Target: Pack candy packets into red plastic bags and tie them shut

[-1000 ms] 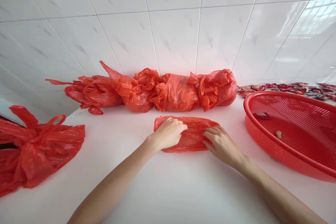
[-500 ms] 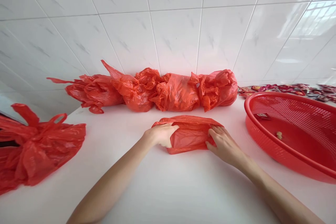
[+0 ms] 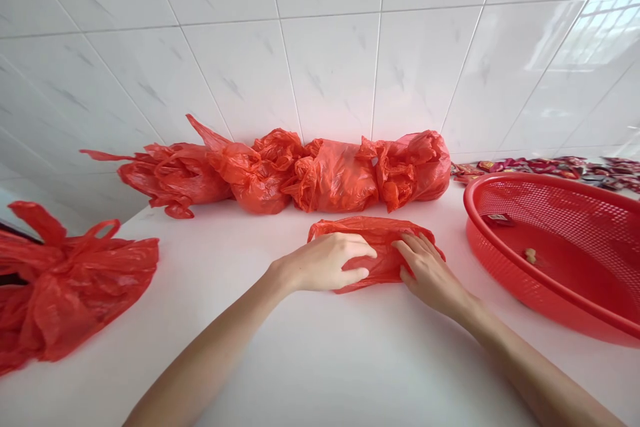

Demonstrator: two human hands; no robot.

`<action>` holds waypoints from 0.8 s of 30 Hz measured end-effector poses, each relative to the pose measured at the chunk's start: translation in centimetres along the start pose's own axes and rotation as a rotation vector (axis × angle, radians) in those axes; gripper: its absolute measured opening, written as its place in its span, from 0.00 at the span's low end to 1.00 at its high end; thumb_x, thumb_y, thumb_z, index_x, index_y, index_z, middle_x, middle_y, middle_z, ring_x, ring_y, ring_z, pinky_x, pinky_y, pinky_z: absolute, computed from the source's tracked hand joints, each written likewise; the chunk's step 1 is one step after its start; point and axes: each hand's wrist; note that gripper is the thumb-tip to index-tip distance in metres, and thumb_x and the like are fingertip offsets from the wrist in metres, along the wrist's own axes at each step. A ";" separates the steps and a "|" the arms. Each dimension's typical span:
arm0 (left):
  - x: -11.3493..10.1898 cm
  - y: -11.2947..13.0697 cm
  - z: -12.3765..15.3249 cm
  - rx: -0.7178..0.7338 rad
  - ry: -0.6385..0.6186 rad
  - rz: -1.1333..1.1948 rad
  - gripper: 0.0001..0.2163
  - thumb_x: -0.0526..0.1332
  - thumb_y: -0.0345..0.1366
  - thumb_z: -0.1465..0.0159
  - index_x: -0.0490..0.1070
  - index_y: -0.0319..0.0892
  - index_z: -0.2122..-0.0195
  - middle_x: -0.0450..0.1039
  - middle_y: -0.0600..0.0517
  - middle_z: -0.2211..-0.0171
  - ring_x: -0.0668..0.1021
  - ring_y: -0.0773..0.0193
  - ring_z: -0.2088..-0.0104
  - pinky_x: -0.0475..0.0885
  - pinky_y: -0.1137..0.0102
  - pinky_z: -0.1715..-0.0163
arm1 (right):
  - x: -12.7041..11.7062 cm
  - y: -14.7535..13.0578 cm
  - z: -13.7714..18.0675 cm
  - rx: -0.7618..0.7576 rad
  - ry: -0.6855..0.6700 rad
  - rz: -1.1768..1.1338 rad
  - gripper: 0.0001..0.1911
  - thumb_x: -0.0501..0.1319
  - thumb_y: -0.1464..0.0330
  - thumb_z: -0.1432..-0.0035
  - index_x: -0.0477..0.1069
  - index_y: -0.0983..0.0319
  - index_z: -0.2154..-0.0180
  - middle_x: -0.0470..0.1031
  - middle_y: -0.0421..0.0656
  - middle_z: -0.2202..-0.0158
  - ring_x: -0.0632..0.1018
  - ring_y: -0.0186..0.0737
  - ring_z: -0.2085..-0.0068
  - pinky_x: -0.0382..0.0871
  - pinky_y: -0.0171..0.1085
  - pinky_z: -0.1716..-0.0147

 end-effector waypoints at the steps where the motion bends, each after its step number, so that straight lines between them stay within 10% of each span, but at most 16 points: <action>1: 0.1 0.0 -0.1 0.021 0.031 -0.019 0.14 0.58 0.36 0.32 0.77 0.48 0.48 0.78 0.52 0.47 0.79 0.58 0.47 0.72 0.66 0.47 | 0.1 0.0 0.0 -0.014 0.008 -0.003 0.17 0.54 0.81 0.48 0.72 0.63 0.58 0.76 0.53 0.54 0.73 0.54 0.51 0.67 0.48 0.49; 17: 6.3 -7.2 -2.8 -0.256 0.272 -0.152 0.21 0.53 0.43 0.29 0.67 0.41 0.38 0.63 0.40 0.34 0.67 0.50 0.34 0.62 0.53 0.34 | 0.7 0.3 0.0 0.003 -0.042 -0.005 0.15 0.54 0.80 0.46 0.75 0.61 0.62 0.78 0.52 0.56 0.77 0.50 0.56 0.72 0.47 0.54; 24: 6.8 -7.4 -2.6 -0.159 0.404 -0.095 0.19 0.56 0.39 0.32 0.71 0.42 0.42 0.67 0.43 0.36 0.70 0.54 0.35 0.65 0.58 0.35 | -2.9 1.0 -0.6 -0.107 0.211 -0.136 0.17 0.53 0.76 0.39 0.75 0.60 0.53 0.73 0.53 0.40 0.73 0.52 0.39 0.72 0.50 0.45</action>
Point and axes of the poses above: each hand's wrist, its own z-axis away from the middle knuckle, its own x-axis out of the palm, y = z × x
